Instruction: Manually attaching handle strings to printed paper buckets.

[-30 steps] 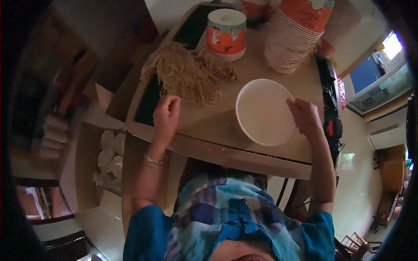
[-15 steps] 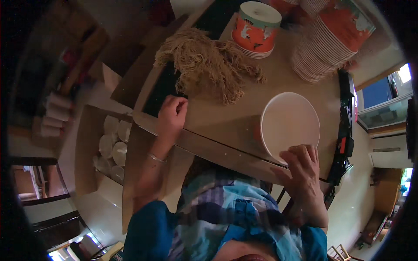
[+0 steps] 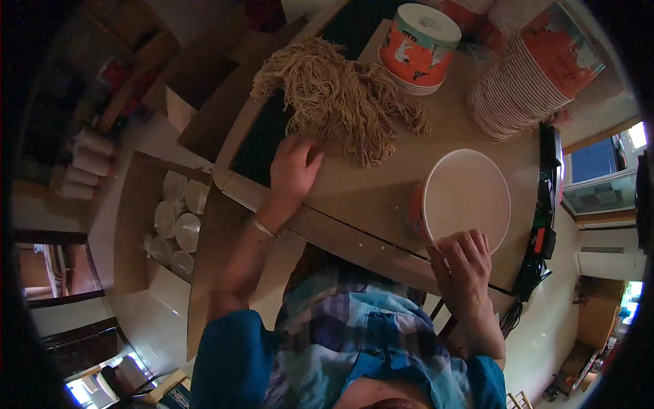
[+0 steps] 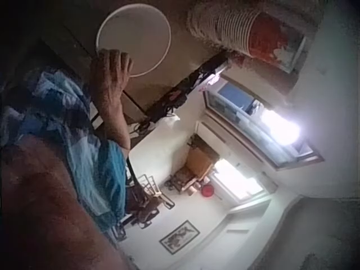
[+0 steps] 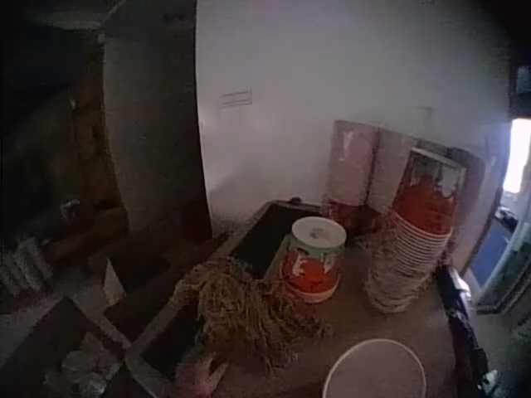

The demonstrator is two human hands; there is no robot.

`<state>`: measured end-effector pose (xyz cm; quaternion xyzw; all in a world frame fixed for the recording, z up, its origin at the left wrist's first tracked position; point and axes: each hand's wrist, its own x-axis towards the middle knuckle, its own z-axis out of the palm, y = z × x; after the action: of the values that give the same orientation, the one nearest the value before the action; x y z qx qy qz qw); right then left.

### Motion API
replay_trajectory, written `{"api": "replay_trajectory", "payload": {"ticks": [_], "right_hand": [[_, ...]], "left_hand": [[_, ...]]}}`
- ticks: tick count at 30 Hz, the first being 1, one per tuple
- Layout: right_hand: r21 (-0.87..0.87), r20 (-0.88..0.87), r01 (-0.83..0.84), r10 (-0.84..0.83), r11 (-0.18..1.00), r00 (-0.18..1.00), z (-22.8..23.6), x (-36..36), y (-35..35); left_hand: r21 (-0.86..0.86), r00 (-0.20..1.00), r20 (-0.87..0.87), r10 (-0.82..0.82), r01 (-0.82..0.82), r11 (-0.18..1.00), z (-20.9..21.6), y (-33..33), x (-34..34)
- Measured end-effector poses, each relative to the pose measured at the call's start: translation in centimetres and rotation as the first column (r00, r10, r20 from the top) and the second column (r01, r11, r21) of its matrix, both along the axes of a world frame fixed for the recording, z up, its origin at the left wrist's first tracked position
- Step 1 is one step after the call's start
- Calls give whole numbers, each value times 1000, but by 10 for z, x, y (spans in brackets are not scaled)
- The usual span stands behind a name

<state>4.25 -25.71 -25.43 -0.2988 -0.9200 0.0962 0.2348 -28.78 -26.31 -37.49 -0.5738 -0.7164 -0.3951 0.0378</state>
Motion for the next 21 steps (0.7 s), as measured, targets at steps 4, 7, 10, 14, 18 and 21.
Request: {"api": "replay_trajectory", "payload": {"ticks": [4, 7, 10, 14, 18, 21], "right_hand": [[22, 3, -4, 4, 1000, 1000, 0, -3, 0], [13, -1, -17, 17, 1000, 1000, 3, -3, 1], [9, -6, -18, 19, 1000, 1000, 2, -3, 0], [35, -10, -2, 2, 999, 1000, 0, -1, -1], [45, -2, -10, 10, 999, 1000, 2, -2, -1], [35, -10, 0, 0, 999, 1000, 4, -3, -3]], "left_hand": [[2, 1000, 17, 10, -10, 1000, -2, 3, -1], [-50, 999, 34, 20, -18, 999, -2, 0, -3], [-78, 998, 63, 5, 0, 997, -3, -6, -7], [42, 991, 129, -43, 38, 998, 9, -17, 1], [-56, 999, 50, -11, 14, 998, -2, -30, 9], [39, 962, -215, -167, 179, 983, -8, -46, 20]]}}
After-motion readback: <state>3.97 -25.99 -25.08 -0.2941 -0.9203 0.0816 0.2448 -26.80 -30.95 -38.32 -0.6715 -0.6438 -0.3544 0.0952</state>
